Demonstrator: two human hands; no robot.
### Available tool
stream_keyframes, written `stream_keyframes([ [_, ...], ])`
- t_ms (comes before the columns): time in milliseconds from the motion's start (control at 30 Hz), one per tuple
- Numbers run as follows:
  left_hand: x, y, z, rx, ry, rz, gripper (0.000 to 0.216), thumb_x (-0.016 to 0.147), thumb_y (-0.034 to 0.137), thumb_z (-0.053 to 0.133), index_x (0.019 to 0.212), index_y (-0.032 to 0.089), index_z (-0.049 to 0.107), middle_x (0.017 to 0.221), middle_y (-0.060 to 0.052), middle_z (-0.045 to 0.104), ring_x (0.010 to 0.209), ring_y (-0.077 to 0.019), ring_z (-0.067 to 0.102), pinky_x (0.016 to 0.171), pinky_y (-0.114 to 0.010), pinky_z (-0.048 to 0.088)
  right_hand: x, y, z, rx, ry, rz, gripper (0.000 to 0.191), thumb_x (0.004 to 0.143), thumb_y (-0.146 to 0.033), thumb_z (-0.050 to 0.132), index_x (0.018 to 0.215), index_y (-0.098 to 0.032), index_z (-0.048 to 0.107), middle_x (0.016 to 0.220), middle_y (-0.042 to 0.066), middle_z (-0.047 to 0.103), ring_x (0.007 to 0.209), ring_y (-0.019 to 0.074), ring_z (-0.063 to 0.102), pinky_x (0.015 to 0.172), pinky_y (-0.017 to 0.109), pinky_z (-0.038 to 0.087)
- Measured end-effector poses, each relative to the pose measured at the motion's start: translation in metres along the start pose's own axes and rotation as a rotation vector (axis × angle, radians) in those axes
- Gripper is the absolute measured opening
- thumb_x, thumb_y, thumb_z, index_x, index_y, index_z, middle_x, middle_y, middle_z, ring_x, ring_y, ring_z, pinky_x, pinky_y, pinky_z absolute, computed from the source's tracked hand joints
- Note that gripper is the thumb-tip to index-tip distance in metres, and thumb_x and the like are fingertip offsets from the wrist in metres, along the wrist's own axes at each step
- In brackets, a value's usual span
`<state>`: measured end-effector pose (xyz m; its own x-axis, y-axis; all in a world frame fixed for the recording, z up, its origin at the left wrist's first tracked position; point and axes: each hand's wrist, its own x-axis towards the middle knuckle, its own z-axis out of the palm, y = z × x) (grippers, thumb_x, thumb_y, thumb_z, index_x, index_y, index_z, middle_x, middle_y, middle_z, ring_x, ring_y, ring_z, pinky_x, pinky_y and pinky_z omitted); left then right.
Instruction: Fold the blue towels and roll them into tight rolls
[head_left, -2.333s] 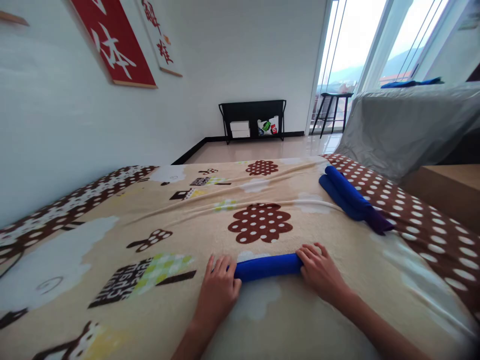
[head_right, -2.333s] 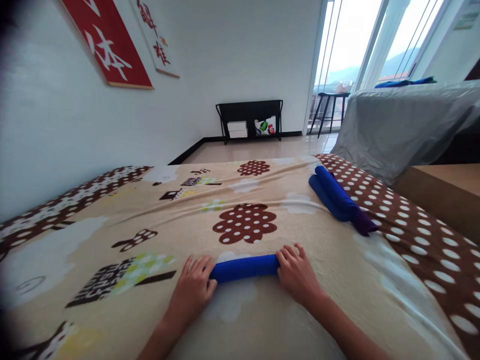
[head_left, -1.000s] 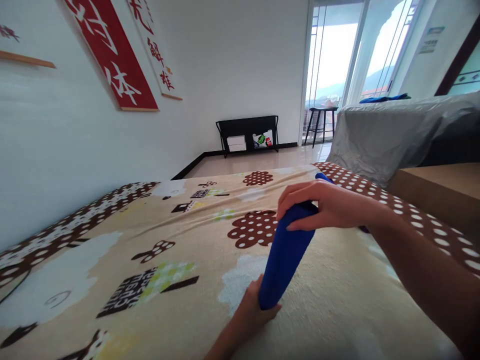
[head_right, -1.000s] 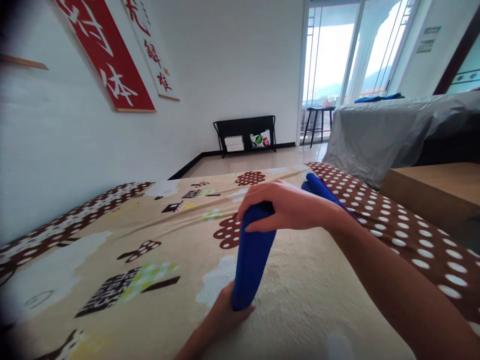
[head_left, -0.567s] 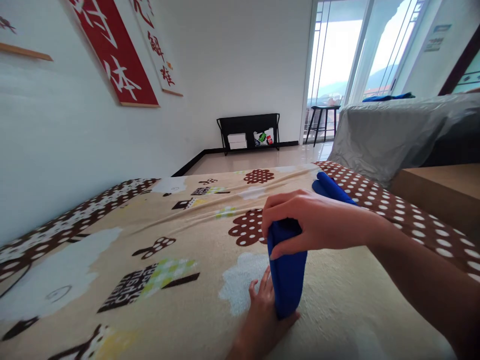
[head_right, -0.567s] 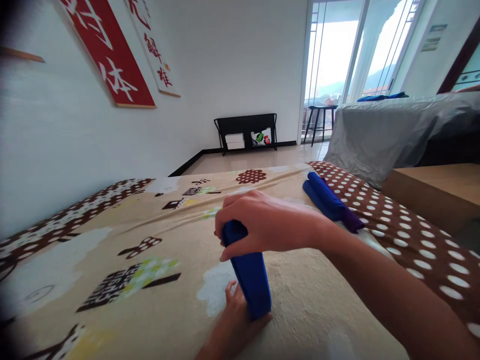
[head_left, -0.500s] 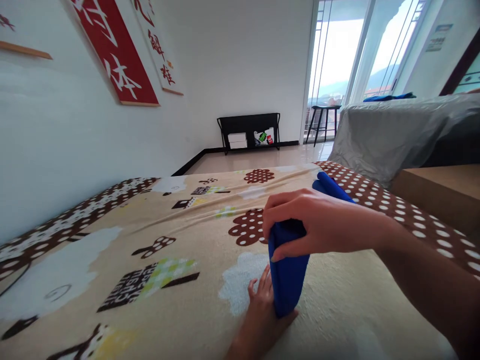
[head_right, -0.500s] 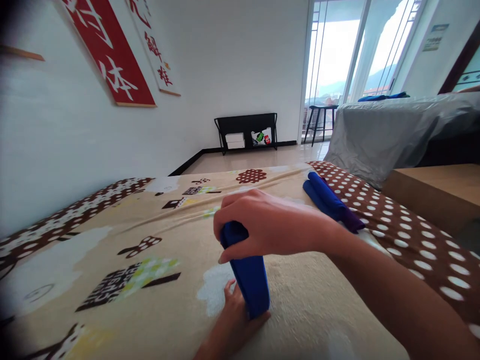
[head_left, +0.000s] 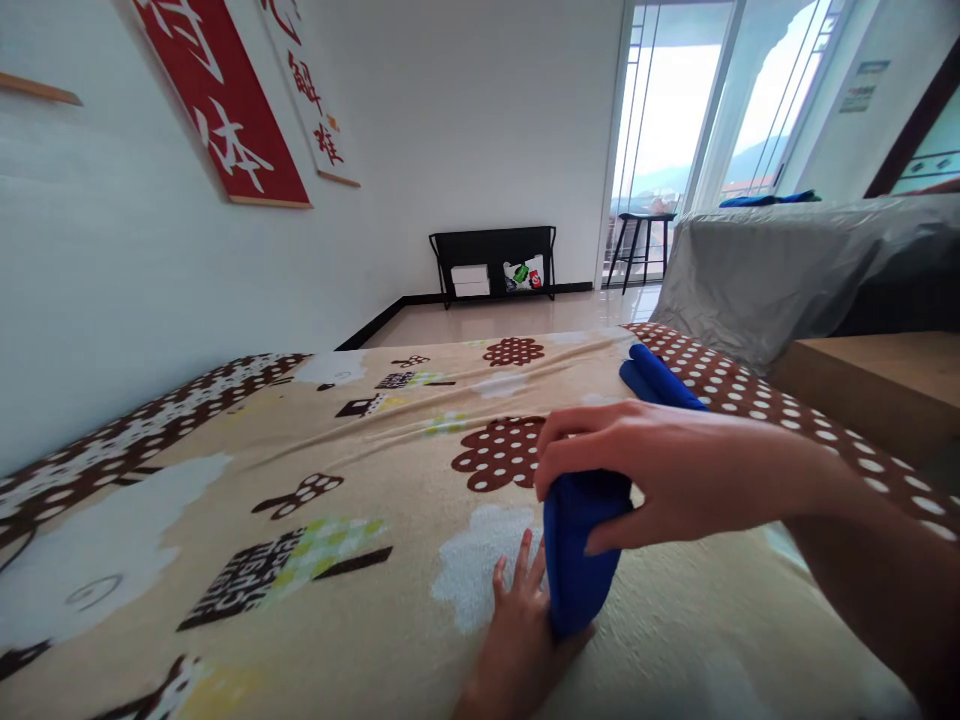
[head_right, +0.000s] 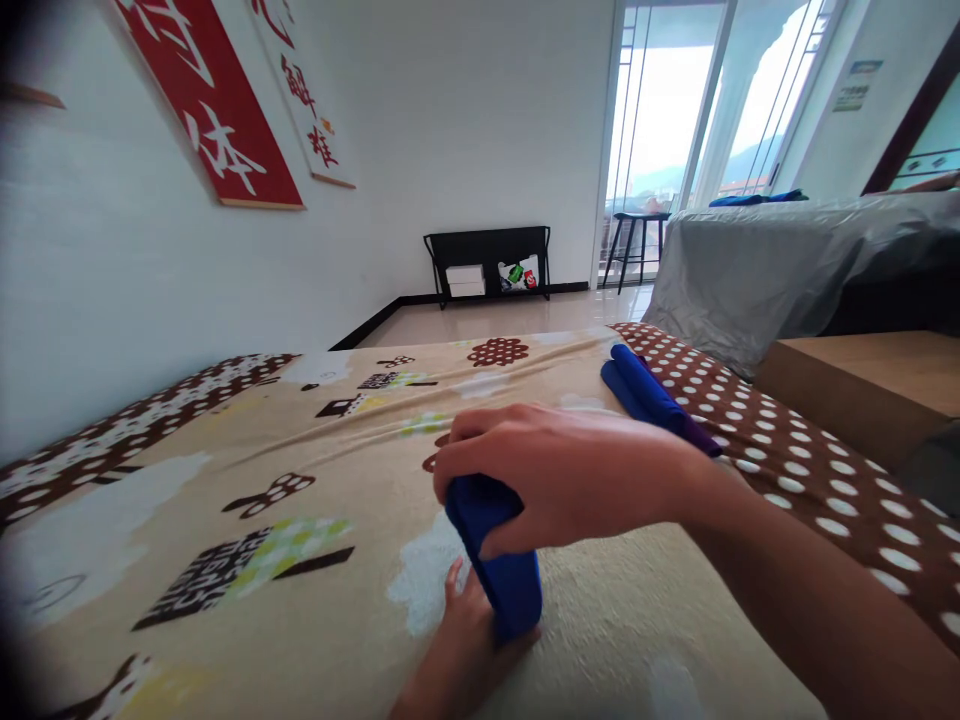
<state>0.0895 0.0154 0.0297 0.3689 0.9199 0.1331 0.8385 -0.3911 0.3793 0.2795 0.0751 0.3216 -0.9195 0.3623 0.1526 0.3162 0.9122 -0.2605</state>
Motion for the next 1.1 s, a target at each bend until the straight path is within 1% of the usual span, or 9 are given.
stream_keyframes([
  [233,0.002,-0.005,0.023,0.008,-0.075,0.038,0.095,0.083,0.071,0.053,0.157,0.032,0.009,0.164,-0.009,0.018,0.149,-0.038,0.02,0.113,-0.069,0.025,-0.056,0.022,-0.029,-0.103,0.099,0.175,0.03,0.083,-0.041,0.071,0.112,-0.037,0.065,0.108,-0.004,0.064,0.088,0.012,0.062,0.074,0.024,0.05],
  [467,0.004,-0.01,0.033,0.159,-0.07,0.136,0.094,0.084,0.063,0.057,0.157,0.029,0.01,0.161,-0.013,0.021,0.147,-0.0404,0.027,0.109,-0.064,0.035,-0.105,0.069,-0.018,-0.052,0.062,0.36,0.034,0.082,-0.042,0.072,0.115,-0.034,0.067,0.116,0.001,0.064,0.099,0.0123,0.063,0.079,0.021,0.053],
  [667,0.006,-0.029,0.051,0.176,-0.013,0.181,0.095,0.08,0.07,0.057,0.156,0.03,0.017,0.159,-0.014,0.027,0.143,-0.0417,0.034,0.105,-0.062,0.039,-0.084,0.137,-0.065,-0.003,0.12,0.636,0.057,0.078,-0.045,0.058,0.124,-0.012,0.063,0.109,0.001,0.068,0.086,0.0048,0.063,0.076,0.018,0.043],
  [767,0.006,-0.04,0.066,0.205,0.027,0.203,0.098,0.074,0.073,0.062,0.155,0.033,0.023,0.156,-0.013,0.032,0.139,-0.0403,0.041,0.102,-0.058,0.043,-0.059,0.176,-0.092,-0.18,0.175,0.668,0.07,0.08,-0.048,0.033,0.12,0.003,0.059,0.104,0.003,0.067,0.085,0.0008,0.059,0.073,0.019,0.038],
  [833,0.006,-0.044,0.077,0.244,0.089,0.181,0.079,0.084,0.059,0.061,0.152,0.038,0.029,0.153,-0.009,0.039,0.137,-0.0349,0.046,0.102,-0.053,0.045,-0.046,0.2,-0.098,-0.326,0.259,0.665,0.074,0.08,-0.05,0.03,0.119,0.007,0.058,0.107,0.005,0.065,0.094,0.0042,0.058,0.075,0.022,0.037],
  [900,0.006,-0.044,0.086,0.293,0.159,0.111,0.055,0.095,0.034,0.052,0.147,0.043,0.037,0.149,-0.004,0.045,0.135,-0.0284,0.049,0.102,-0.049,0.045,-0.041,0.221,-0.086,-0.425,0.355,0.684,0.073,0.083,-0.051,0.036,0.123,0.006,0.056,0.118,0.011,0.062,0.107,0.0123,0.056,0.08,0.024,0.037],
  [967,0.006,-0.04,0.091,0.318,0.2,0.045,0.053,0.097,0.018,0.043,0.142,0.046,0.044,0.146,0.0,0.049,0.134,-0.0246,0.051,0.103,-0.048,0.044,-0.045,0.238,-0.055,-0.48,0.42,0.698,0.063,0.092,-0.046,0.039,0.129,0.003,0.054,0.134,0.02,0.053,0.118,0.0192,0.052,0.084,0.026,0.037],
  [1033,0.007,-0.036,0.091,0.308,0.2,0.027,0.052,0.098,0.017,0.04,0.14,0.046,0.047,0.145,0.0,0.049,0.133,-0.0243,0.051,0.102,-0.048,0.045,-0.055,0.251,-0.004,-0.507,0.423,0.704,0.046,0.1,-0.034,0.038,0.129,-0.003,0.056,0.143,0.022,0.045,0.119,0.0193,0.052,0.086,0.026,0.038],
  [1100,0.007,-0.032,0.088,0.287,0.185,0.017,0.051,0.098,0.019,0.04,0.14,0.046,0.047,0.145,0.0,0.049,0.133,-0.0247,0.051,0.103,-0.049,0.046,-0.071,0.259,0.056,-0.504,0.372,0.71,0.032,0.1,-0.022,0.042,0.119,-0.008,0.063,0.137,0.019,0.052,0.109,0.0158,0.057,0.086,0.026,0.04],
])
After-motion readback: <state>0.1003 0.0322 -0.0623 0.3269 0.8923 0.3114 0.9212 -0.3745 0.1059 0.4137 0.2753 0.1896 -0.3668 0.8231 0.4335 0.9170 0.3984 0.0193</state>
